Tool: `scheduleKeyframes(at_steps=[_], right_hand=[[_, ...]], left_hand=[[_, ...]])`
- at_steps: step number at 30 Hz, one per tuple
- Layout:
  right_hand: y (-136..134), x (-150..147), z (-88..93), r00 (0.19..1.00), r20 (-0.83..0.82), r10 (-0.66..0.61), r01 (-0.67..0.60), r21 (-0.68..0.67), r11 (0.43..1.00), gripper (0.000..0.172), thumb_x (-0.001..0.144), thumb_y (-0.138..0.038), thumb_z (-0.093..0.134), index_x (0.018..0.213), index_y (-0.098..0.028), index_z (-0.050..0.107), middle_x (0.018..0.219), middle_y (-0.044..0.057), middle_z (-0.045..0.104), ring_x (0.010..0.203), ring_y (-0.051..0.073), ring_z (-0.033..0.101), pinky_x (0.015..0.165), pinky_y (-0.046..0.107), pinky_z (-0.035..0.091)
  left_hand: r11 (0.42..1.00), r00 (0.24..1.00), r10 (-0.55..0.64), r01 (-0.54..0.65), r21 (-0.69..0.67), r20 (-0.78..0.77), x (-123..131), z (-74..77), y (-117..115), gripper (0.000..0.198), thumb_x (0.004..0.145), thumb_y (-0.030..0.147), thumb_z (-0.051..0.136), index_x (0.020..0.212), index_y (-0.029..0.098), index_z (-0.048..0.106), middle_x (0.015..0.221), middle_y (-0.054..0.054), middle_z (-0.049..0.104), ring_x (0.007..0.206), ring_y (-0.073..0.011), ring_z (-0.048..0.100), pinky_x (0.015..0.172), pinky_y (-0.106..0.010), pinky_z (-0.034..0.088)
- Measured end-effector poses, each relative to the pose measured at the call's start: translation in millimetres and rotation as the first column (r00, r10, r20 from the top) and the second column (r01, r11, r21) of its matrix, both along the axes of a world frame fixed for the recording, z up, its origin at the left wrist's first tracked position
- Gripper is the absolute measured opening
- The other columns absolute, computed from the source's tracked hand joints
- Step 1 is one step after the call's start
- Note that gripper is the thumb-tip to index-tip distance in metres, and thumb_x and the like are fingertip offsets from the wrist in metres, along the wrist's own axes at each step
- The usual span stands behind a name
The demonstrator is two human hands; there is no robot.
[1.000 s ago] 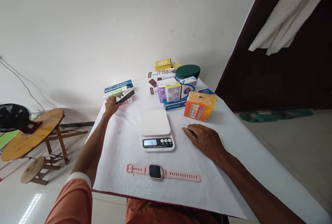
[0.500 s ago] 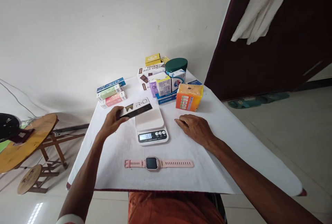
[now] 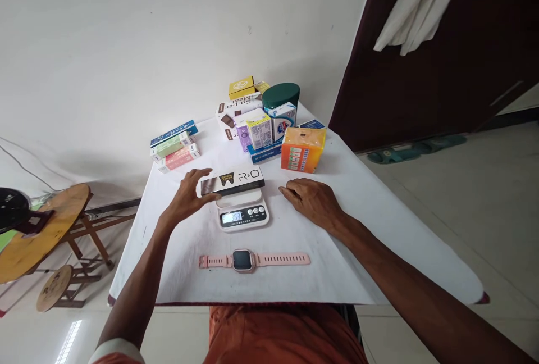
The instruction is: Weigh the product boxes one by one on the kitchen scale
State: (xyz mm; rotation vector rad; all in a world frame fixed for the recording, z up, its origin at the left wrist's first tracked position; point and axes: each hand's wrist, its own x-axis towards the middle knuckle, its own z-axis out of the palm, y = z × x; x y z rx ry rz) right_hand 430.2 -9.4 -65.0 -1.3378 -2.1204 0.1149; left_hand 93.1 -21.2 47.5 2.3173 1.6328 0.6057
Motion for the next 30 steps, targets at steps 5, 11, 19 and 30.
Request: scheduleKeyframes(at_steps=[5, 11, 19, 30], right_hand=[[-1, -2, 3.8, 1.000, 0.018, -0.016, 0.016, -0.010, 1.000, 0.042, 0.105, -0.037, 0.047, 0.069, -0.021, 0.060, 0.072, 0.007, 0.069, 0.070, 0.019, 0.061, 0.066, 0.032, 0.033], [-1, -2, 4.7, 0.999, 0.037, -0.004, 0.005, -0.020, 1.000, 0.042, 0.106, -0.037, 0.047, 0.070, -0.021, 0.060, 0.072, 0.006, 0.070, 0.070, 0.019, 0.062, 0.065, 0.032, 0.033], [0, -1, 3.6, 0.999, 0.035, -0.003, 0.004, -0.011, 1.000, 0.038, 0.106, -0.034, 0.050, 0.073, -0.021, 0.063, 0.075, 0.006, 0.071, 0.073, 0.019, 0.063, 0.067, 0.031, 0.034], [-1, -3, 4.5, 0.997, 0.072, -0.018, 0.018, 0.006, 1.000, 0.034, 0.106, -0.031, 0.052, 0.075, -0.021, 0.063, 0.077, 0.005, 0.073, 0.076, 0.019, 0.067, 0.069, 0.031, 0.038]], left_hand=[[0.993, 0.999, 0.021, -0.024, 0.112, 0.029, 7, 31.1, -6, 0.055, 0.088, 0.049, 0.077, 0.137, 0.030, 0.061, 0.137, -0.008, 0.067, 0.128, -0.0296, 0.063, 0.108, -0.045, 0.051], [0.996, 0.995, -0.046, 0.053, 0.067, -0.090, 30, 20.8, -1, 0.057, 0.088, 0.046, 0.078, 0.140, 0.030, 0.059, 0.139, -0.010, 0.064, 0.134, -0.0332, 0.056, 0.112, -0.051, 0.046], [0.998, 0.993, -0.047, 0.044, -0.033, -0.112, 33, -5.3, 14, 0.036, 0.088, 0.036, 0.077, 0.121, 0.026, 0.067, 0.107, -0.007, 0.070, 0.101, -0.0276, 0.065, 0.090, -0.043, 0.051], [0.974, 0.982, -0.054, 0.091, 0.206, -0.180, 96, 74.2, 120, 0.044, 0.093, 0.040, 0.069, 0.133, 0.022, 0.063, 0.120, -0.009, 0.065, 0.115, -0.0300, 0.059, 0.100, -0.044, 0.047]])
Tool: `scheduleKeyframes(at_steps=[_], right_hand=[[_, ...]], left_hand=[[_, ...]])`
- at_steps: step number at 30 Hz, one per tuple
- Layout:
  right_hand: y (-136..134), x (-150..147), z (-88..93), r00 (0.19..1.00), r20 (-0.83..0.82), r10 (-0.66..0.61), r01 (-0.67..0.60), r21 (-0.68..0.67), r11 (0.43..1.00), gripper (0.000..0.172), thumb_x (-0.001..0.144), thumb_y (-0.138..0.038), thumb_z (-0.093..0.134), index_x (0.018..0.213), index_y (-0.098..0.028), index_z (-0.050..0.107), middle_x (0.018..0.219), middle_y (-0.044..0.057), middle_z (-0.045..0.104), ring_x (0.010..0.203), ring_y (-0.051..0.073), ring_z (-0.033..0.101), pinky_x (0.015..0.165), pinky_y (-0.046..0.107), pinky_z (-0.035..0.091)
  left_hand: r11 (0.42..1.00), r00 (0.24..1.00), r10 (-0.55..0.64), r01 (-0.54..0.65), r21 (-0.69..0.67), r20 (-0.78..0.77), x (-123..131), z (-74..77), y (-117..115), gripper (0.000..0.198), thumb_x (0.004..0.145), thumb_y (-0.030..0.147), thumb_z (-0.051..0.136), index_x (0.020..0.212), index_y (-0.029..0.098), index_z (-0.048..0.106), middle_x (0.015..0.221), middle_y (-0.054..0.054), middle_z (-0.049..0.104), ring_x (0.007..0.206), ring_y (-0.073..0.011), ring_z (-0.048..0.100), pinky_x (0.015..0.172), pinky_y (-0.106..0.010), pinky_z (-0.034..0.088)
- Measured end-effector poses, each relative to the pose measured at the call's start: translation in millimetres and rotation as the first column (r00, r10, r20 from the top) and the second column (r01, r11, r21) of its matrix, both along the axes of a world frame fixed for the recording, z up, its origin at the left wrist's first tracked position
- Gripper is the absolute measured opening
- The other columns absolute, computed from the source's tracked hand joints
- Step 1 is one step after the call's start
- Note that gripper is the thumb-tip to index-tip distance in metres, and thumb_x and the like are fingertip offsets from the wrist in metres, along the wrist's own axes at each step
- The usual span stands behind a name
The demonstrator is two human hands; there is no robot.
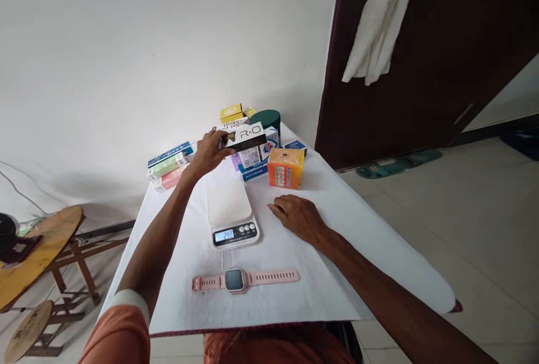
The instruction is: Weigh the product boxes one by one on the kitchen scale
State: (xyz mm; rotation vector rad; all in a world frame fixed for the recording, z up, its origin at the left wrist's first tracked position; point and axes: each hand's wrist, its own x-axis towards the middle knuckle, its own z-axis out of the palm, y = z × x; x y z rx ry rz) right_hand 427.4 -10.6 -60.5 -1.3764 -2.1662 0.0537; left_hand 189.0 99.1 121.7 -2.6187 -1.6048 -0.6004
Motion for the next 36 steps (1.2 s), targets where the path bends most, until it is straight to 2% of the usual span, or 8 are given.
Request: scheduleKeyframes(at_steps=[6, 9, 13, 18, 22, 28, 31, 36], right_hand=[[-1, 1, -1.4, 1.000, 0.010, 0.021, -0.021, 0.027, 0.999, 0.034, 0.107, -0.030, 0.051, 0.075, -0.021, 0.062, 0.073, 0.004, 0.070, 0.072, 0.017, 0.064, 0.068, 0.030, 0.036], [-2, 2, -2.4, 1.000, 0.016, 0.019, -0.019, 0.015, 1.000, 0.035, 0.107, -0.030, 0.050, 0.075, -0.021, 0.061, 0.073, 0.004, 0.069, 0.072, 0.017, 0.062, 0.067, 0.030, 0.035], [-1, 1, -2.9, 1.000, 0.022, 0.021, -0.021, -0.003, 1.000, 0.035, 0.107, -0.030, 0.050, 0.075, -0.021, 0.061, 0.074, 0.004, 0.069, 0.073, 0.018, 0.061, 0.067, 0.030, 0.035], [-1, 2, -2.7, 1.000, 0.002, 0.027, -0.027, 0.013, 1.000, 0.036, 0.106, -0.030, 0.049, 0.072, -0.022, 0.059, 0.073, 0.004, 0.069, 0.072, 0.018, 0.061, 0.067, 0.031, 0.034], [0, 3, -7.2, 0.999, -0.024, 0.040, -0.038, 0.079, 0.996, 0.040, 0.107, -0.034, 0.047, 0.070, -0.022, 0.057, 0.070, 0.004, 0.067, 0.069, 0.018, 0.060, 0.066, 0.031, 0.033], [2, 4, -12.8, 0.998, -0.049, 0.049, -0.042, 0.140, 0.989, 0.047, 0.108, -0.041, 0.041, 0.067, -0.022, 0.054, 0.064, 0.003, 0.062, 0.062, 0.017, 0.055, 0.062, 0.031, 0.031], [1, 4, -12.6, 0.997, -0.049, 0.052, -0.042, 0.181, 0.983, 0.048, 0.109, -0.040, 0.041, 0.066, -0.022, 0.053, 0.062, 0.003, 0.060, 0.060, 0.016, 0.055, 0.061, 0.031, 0.031], [0, 4, -11.4, 0.998, -0.038, 0.059, -0.050, 0.207, 0.977, 0.048, 0.109, -0.041, 0.041, 0.066, -0.022, 0.052, 0.061, 0.002, 0.060, 0.059, 0.015, 0.055, 0.060, 0.030, 0.032]], left_hand=[[0.996, 0.998, 0.055, -0.057, -0.065, -0.034, 38, -5.9, 61, 0.048, 0.094, 0.041, 0.066, 0.138, 0.023, 0.061, 0.133, -0.013, 0.063, 0.127, -0.0361, 0.054, 0.109, -0.055, 0.041], [0.996, 0.998, 0.054, -0.055, -0.063, -0.018, 38, -6.1, 69, 0.055, 0.091, 0.050, 0.069, 0.140, 0.026, 0.061, 0.138, -0.013, 0.061, 0.130, -0.0382, 0.053, 0.109, -0.058, 0.042], [1.000, 0.997, 0.016, -0.015, -0.020, 0.078, 25, -5.6, 60, 0.078, 0.084, 0.064, 0.075, 0.148, 0.024, 0.056, 0.143, -0.017, 0.057, 0.134, -0.0397, 0.050, 0.110, -0.059, 0.042], [0.999, 0.937, -0.010, -0.007, 0.047, 0.348, -23, -22.8, 25, 0.065, 0.089, 0.062, 0.071, 0.142, 0.025, 0.060, 0.136, -0.013, 0.063, 0.130, -0.0315, 0.058, 0.112, -0.050, 0.044], [0.976, 0.834, 0.211, -0.208, -0.064, 0.509, -90, -50.6, 0, 0.051, 0.091, 0.050, 0.071, 0.131, 0.020, 0.066, 0.134, -0.015, 0.067, 0.124, -0.0298, 0.064, 0.104, -0.046, 0.051], [0.866, 0.711, 0.453, -0.494, -0.076, 0.538, -179, -83.3, -18, 0.038, 0.088, 0.036, 0.071, 0.121, 0.018, 0.067, 0.127, -0.015, 0.068, 0.115, -0.0269, 0.068, 0.104, -0.044, 0.054], [0.841, 0.688, 0.486, -0.535, -0.076, 0.539, -194, -93.5, -22, 0.039, 0.087, 0.034, 0.072, 0.122, 0.019, 0.066, 0.129, -0.015, 0.066, 0.117, -0.0277, 0.066, 0.106, -0.046, 0.052], [0.829, 0.737, 0.525, -0.556, -0.060, 0.426, -195, -105.6, -22, 0.049, 0.086, 0.035, 0.073, 0.131, 0.021, 0.062, 0.138, -0.015, 0.061, 0.127, -0.0312, 0.060, 0.114, -0.049, 0.046]])
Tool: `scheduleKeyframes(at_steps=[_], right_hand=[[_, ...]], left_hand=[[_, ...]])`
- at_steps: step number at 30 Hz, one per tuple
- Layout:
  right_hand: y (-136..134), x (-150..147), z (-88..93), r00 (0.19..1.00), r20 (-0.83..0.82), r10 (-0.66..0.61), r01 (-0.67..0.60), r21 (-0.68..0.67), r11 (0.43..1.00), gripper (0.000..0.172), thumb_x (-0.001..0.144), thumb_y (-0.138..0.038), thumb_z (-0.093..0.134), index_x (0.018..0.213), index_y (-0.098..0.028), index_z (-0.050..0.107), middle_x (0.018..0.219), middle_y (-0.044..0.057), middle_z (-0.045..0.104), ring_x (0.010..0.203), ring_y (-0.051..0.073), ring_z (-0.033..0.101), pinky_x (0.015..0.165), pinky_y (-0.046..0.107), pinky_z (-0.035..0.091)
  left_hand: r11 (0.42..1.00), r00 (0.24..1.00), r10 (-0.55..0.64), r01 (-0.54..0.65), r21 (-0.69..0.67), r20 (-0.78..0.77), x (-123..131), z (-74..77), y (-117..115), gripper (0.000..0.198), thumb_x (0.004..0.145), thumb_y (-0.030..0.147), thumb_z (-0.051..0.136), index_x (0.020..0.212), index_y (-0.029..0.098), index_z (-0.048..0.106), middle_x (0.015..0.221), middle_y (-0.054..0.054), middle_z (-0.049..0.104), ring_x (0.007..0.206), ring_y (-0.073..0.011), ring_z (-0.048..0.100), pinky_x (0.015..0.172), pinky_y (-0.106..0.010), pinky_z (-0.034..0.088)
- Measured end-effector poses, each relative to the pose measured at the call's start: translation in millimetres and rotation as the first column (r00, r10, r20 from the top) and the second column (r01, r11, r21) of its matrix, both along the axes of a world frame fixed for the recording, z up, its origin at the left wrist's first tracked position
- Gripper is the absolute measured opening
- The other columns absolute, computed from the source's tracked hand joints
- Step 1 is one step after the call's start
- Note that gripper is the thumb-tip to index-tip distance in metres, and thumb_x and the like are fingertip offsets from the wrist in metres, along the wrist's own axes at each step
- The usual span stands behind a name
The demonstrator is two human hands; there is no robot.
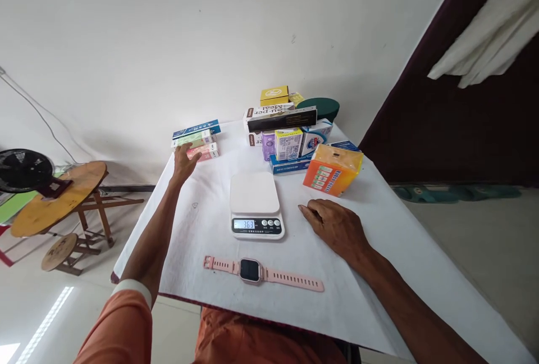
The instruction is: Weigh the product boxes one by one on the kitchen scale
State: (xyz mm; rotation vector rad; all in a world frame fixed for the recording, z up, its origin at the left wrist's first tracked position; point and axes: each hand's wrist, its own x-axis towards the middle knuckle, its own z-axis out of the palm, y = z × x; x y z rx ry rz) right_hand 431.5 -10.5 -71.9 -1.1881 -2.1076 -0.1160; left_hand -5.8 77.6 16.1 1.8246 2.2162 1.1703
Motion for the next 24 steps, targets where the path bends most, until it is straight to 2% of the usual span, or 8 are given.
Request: scheduleKeyframes(at_steps=[4, 7, 12, 15, 17, 19, 22, 24], right_hand=[[0, 2, 0.6, 1.000, 0.017, 0.003, -0.003, 0.004, 1.000, 0.049, 0.109, -0.043, 0.041, 0.066, -0.022, 0.051, 0.062, 0.002, 0.061, 0.059, 0.015, 0.056, 0.059, 0.030, 0.033], [0, 2, 0.3, 1.000, 0.020, 0.015, -0.015, 0.003, 1.000, 0.048, 0.109, -0.044, 0.040, 0.067, -0.022, 0.051, 0.064, 0.003, 0.063, 0.060, 0.016, 0.058, 0.060, 0.030, 0.034], [0, 1, -0.1, 1.000, 0.017, 0.010, -0.009, -0.009, 1.000, 0.049, 0.109, -0.045, 0.039, 0.067, -0.023, 0.049, 0.062, 0.002, 0.061, 0.058, 0.016, 0.056, 0.059, 0.030, 0.033], [0, 1, 0.8, 1.000, 0.006, 0.012, -0.012, -0.023, 1.000, 0.048, 0.109, -0.045, 0.039, 0.067, -0.023, 0.049, 0.062, 0.003, 0.061, 0.059, 0.016, 0.056, 0.059, 0.031, 0.033], [0, 1, 1.5, 1.000, -0.001, 0.014, -0.014, -0.039, 0.999, 0.048, 0.109, -0.045, 0.039, 0.067, -0.023, 0.050, 0.062, 0.003, 0.061, 0.060, 0.017, 0.056, 0.059, 0.031, 0.033], [-1, 2, 2.1, 1.000, -0.007, 0.009, -0.010, -0.060, 0.998, 0.048, 0.108, -0.045, 0.039, 0.067, -0.023, 0.050, 0.063, 0.003, 0.061, 0.060, 0.017, 0.056, 0.060, 0.031, 0.033], [-1, 2, 2.8, 1.000, -0.019, -0.003, 0.001, -0.089, 0.996, 0.047, 0.108, -0.043, 0.039, 0.066, -0.023, 0.050, 0.063, 0.004, 0.060, 0.061, 0.017, 0.054, 0.060, 0.032, 0.032], [-2, 1, 3.1, 1.000, -0.024, -0.005, 0.002, -0.105, 0.994, 0.047, 0.107, -0.043, 0.040, 0.066, -0.024, 0.050, 0.063, 0.004, 0.060, 0.060, 0.017, 0.054, 0.060, 0.033, 0.031]], left_hand=[[0.988, 0.987, 0.130, -0.138, -0.076, -0.098, -7, -1.0, 6, 0.060, 0.088, 0.037, 0.072, 0.143, 0.021, 0.056, 0.147, -0.018, 0.053, 0.141, -0.0367, 0.048, 0.118, -0.053, 0.041], [0.961, 0.952, 0.204, -0.239, -0.138, -0.229, -17, 2.0, 13, 0.070, 0.088, 0.036, 0.072, 0.152, 0.023, 0.048, 0.156, -0.020, 0.046, 0.146, -0.0406, 0.042, 0.117, -0.058, 0.039], [0.919, 0.910, 0.103, -0.242, -0.312, -0.401, -20, -2.4, 27, 0.090, 0.083, 0.042, 0.078, 0.161, 0.026, 0.038, 0.169, -0.022, 0.033, 0.151, -0.0455, 0.036, 0.117, -0.061, 0.036], [0.908, 0.908, 0.122, -0.265, -0.324, -0.400, -12, -14.4, 30, 0.100, 0.083, 0.044, 0.077, 0.166, 0.021, 0.026, 0.175, -0.024, 0.016, 0.153, -0.0462, 0.035, 0.118, -0.059, 0.035], [0.916, 0.911, 0.140, -0.268, -0.300, -0.388, -6, -22.2, 28, 0.102, 0.084, 0.045, 0.077, 0.166, 0.018, 0.022, 0.175, -0.027, 0.012, 0.153, -0.0465, 0.034, 0.119, -0.059, 0.033], [0.923, 0.914, 0.156, -0.269, -0.274, -0.374, -2, -26.1, 27, 0.098, 0.085, 0.046, 0.076, 0.163, 0.014, 0.027, 0.170, -0.031, 0.024, 0.151, -0.0474, 0.036, 0.119, -0.060, 0.032], [0.929, 0.920, 0.181, -0.276, -0.246, -0.348, -2, -22.7, 28, 0.085, 0.085, 0.048, 0.076, 0.151, 0.009, 0.041, 0.149, -0.033, 0.048, 0.141, -0.0484, 0.047, 0.114, -0.060, 0.035], [0.945, 0.919, 0.197, -0.271, -0.185, -0.341, -3, -17.1, 31, 0.080, 0.084, 0.051, 0.077, 0.145, 0.010, 0.046, 0.143, -0.031, 0.052, 0.137, -0.0478, 0.050, 0.112, -0.059, 0.037]])
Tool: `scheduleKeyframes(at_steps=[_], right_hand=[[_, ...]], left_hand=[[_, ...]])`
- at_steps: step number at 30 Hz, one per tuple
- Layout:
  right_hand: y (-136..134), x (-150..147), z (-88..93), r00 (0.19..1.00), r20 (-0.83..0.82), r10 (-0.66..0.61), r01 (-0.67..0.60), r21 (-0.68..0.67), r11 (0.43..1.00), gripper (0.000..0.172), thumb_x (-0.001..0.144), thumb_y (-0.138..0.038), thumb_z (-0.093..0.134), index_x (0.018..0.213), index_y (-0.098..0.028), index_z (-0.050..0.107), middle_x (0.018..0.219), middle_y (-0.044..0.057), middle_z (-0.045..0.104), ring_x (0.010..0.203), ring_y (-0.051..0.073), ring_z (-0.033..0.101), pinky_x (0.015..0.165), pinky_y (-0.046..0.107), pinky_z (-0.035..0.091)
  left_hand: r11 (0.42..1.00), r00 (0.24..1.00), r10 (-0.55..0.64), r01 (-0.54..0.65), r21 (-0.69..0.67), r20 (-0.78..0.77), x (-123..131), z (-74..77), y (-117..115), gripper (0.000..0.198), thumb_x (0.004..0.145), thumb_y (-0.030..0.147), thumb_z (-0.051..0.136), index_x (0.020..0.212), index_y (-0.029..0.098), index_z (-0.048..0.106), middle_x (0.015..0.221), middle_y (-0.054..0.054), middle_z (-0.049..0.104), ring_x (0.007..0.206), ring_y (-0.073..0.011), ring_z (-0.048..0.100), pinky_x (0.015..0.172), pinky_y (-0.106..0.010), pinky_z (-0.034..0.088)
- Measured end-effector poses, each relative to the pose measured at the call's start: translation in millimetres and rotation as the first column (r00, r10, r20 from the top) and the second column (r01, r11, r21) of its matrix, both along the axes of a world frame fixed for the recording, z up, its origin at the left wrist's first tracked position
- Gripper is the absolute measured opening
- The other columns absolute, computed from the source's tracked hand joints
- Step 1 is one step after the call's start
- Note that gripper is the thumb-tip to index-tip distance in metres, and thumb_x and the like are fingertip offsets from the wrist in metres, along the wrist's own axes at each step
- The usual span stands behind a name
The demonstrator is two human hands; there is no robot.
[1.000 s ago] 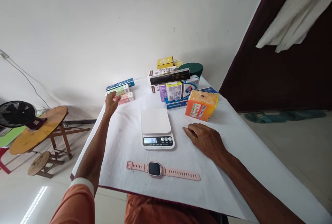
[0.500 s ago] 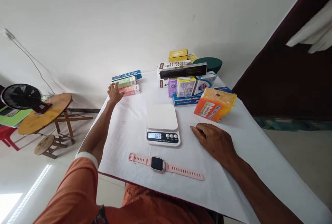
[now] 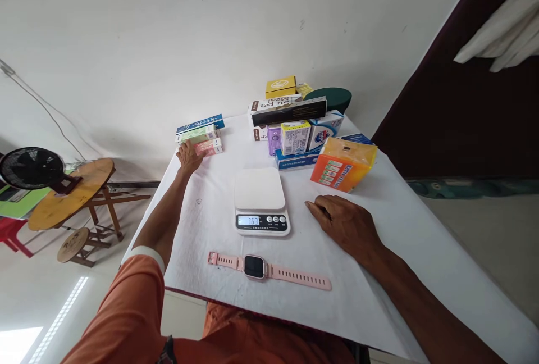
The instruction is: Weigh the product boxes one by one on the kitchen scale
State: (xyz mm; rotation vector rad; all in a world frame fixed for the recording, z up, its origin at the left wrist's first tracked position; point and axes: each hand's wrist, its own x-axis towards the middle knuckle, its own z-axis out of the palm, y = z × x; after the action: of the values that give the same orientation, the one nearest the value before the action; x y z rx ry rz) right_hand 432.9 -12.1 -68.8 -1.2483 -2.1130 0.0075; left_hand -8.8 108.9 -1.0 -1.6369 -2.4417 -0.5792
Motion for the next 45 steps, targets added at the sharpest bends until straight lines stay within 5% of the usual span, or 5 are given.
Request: scheduleKeyframes(at_steps=[11, 23, 31, 36, 45], right_hand=[[0, -1, 1.7, 1.000, 0.010, -0.005, 0.005, 0.017, 1.000, 0.047, 0.109, -0.042, 0.040, 0.066, -0.023, 0.049, 0.063, 0.003, 0.060, 0.060, 0.016, 0.053, 0.061, 0.032, 0.033], [2, -2, -0.6, 1.000, 0.014, -0.002, 0.003, -0.031, 1.000, 0.045, 0.107, -0.041, 0.041, 0.068, -0.023, 0.054, 0.067, 0.005, 0.065, 0.066, 0.018, 0.057, 0.063, 0.033, 0.032], [3, -2, 1.0, 1.000, 0.006, -0.005, 0.005, -0.033, 0.999, 0.045, 0.107, -0.041, 0.042, 0.070, -0.022, 0.058, 0.068, 0.005, 0.066, 0.067, 0.018, 0.059, 0.065, 0.032, 0.033], [2, -3, 3.9, 0.999, 0.037, -0.016, 0.018, -0.068, 0.998, 0.042, 0.106, -0.039, 0.044, 0.071, -0.022, 0.058, 0.069, 0.005, 0.067, 0.067, 0.018, 0.059, 0.064, 0.032, 0.033], [2, -4, 3.2, 0.998, 0.050, -0.033, 0.039, -0.118, 0.992, 0.040, 0.106, -0.038, 0.046, 0.072, -0.022, 0.060, 0.074, 0.006, 0.070, 0.072, 0.019, 0.060, 0.066, 0.032, 0.034]], left_hand=[[0.994, 0.991, 0.099, -0.094, -0.060, 0.086, -8, 4.9, 6, 0.073, 0.086, 0.073, 0.065, 0.122, 0.011, 0.057, 0.142, -0.035, 0.051, 0.136, -0.0524, 0.049, 0.109, -0.066, 0.035], [0.883, 0.992, -0.116, 0.081, -0.462, -0.048, -22, 33.9, -66, 0.055, 0.069, 0.066, 0.081, 0.099, 0.024, 0.060, 0.116, -0.014, 0.072, 0.112, -0.0358, 0.067, 0.092, -0.041, 0.050], [0.969, 0.986, -0.149, 0.161, -0.189, 0.072, -3, 20.3, -98, 0.043, 0.081, 0.048, 0.073, 0.114, 0.023, 0.062, 0.127, -0.014, 0.070, 0.120, -0.0324, 0.065, 0.104, -0.045, 0.048], [0.988, 0.965, -0.148, 0.152, 0.000, 0.214, 2, 38.0, -115, 0.055, 0.080, 0.058, 0.075, 0.120, 0.022, 0.064, 0.123, -0.011, 0.071, 0.113, -0.0326, 0.066, 0.096, -0.044, 0.052], [0.795, 0.766, -0.582, 0.606, -0.007, 0.274, 101, 42.9, -130, 0.046, 0.085, 0.057, 0.075, 0.119, 0.028, 0.065, 0.118, -0.006, 0.070, 0.110, -0.0285, 0.065, 0.099, -0.044, 0.051]])
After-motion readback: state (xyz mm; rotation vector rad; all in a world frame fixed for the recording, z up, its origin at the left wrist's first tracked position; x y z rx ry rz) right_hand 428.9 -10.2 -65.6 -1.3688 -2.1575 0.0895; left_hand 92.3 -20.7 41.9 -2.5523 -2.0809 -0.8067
